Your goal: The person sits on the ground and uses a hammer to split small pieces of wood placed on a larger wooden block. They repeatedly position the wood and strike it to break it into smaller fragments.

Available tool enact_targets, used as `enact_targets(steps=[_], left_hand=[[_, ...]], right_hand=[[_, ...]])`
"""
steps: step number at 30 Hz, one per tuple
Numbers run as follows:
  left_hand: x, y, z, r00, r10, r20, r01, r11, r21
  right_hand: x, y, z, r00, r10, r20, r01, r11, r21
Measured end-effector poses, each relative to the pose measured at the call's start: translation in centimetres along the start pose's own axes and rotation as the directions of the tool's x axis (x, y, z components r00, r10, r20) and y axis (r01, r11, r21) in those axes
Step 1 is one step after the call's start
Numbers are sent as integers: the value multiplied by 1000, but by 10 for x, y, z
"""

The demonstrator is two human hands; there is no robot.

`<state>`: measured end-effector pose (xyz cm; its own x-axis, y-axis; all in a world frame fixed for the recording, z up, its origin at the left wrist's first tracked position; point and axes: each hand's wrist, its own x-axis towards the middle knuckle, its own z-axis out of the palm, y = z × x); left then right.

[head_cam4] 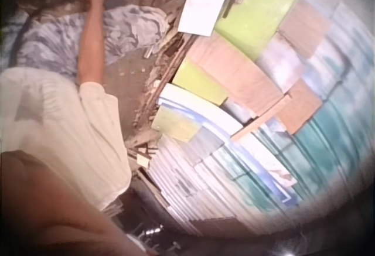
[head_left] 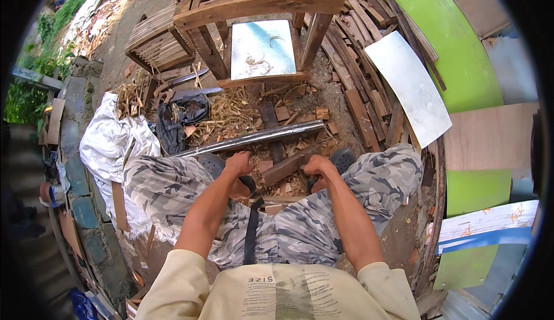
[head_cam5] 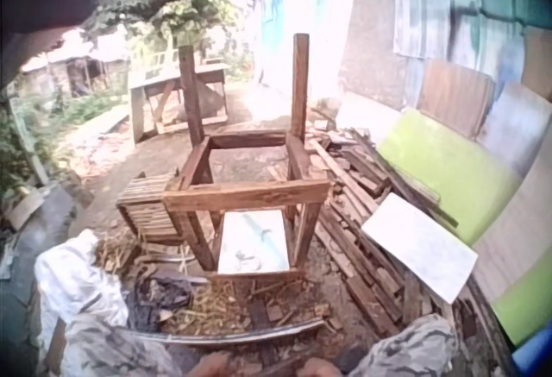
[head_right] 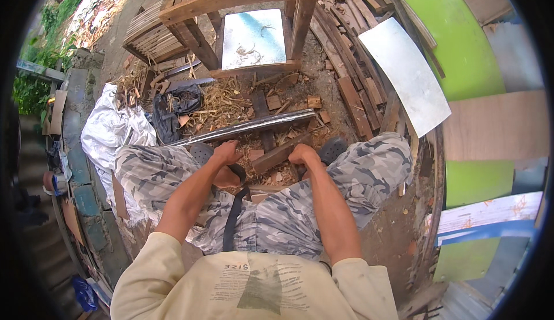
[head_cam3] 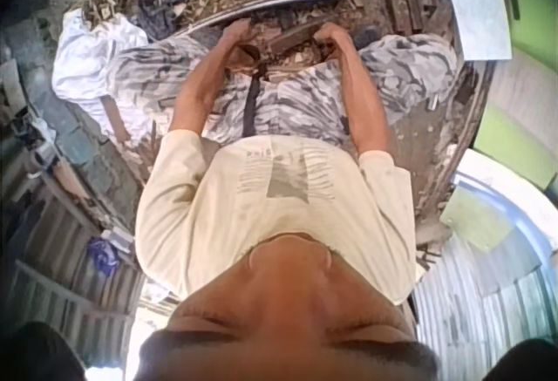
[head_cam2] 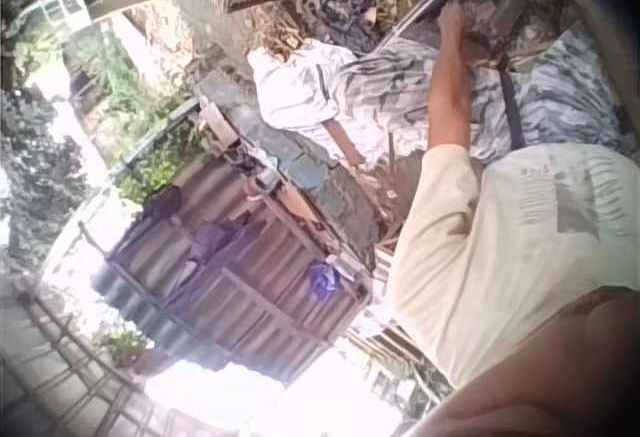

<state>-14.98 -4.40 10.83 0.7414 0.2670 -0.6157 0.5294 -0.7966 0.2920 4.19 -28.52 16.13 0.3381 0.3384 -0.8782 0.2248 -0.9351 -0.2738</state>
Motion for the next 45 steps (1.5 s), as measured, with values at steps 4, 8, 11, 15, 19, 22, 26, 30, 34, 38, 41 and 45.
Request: enact_targets(steps=[4, 8, 11, 15, 19, 22, 26, 30, 34, 38, 41, 45], left_hand=[[26, 28, -20, 998, -41, 40, 41, 999, -3], [44, 39, -15, 995, -53, 79, 59, 996, -74], [50, 44, -14, 993, -76, 95, 78, 997, -17], [62, 42, -14, 984, -122, 132, 123, 992, 2], [64, 14, 16, 977, -160, 143, 146, 984, 103], [63, 8, 32, 987, -124, 100, 104, 978, 178], [63, 7, 28, 981, -110, 158, 85, 984, 157], [65, 12, 19, 962, -128, 240, 101, 987, 122], [64, 5, 25, 957, -142, 254, 111, 985, 135], [67, 10, 22, 955, -123, 271, 90, 987, 130], [68, 14, 12, 934, -153, 323, 124, 986, 109], [70, 11, 15, 923, -162, 349, 127, 985, 119]], right_hand=[[22, 17, 7, 994, -108, -26, 103, 985, -135], [16, 22, 13, 997, -27, -71, 15, 985, -169], [-15, 10, 4, 999, -1, -40, -8, 977, -212], [-12, 23, 7, 993, -68, -97, 45, 975, -219], [-22, 1, -36, 999, -24, 21, 22, 993, 117], [-14, -9, -68, 981, 94, 167, -159, 884, 439], [33, -12, -96, 919, 97, 383, -324, 739, 590], [83, 10, -104, 869, 64, 491, -447, 526, 723], [95, 15, -127, 845, 42, 534, -485, 482, 730], [106, 23, -146, 860, 74, 505, -470, 500, 728], [106, 10, -156, 887, 123, 445, -424, 597, 681], [83, -4, -158, 918, 174, 356, -378, 656, 653]])
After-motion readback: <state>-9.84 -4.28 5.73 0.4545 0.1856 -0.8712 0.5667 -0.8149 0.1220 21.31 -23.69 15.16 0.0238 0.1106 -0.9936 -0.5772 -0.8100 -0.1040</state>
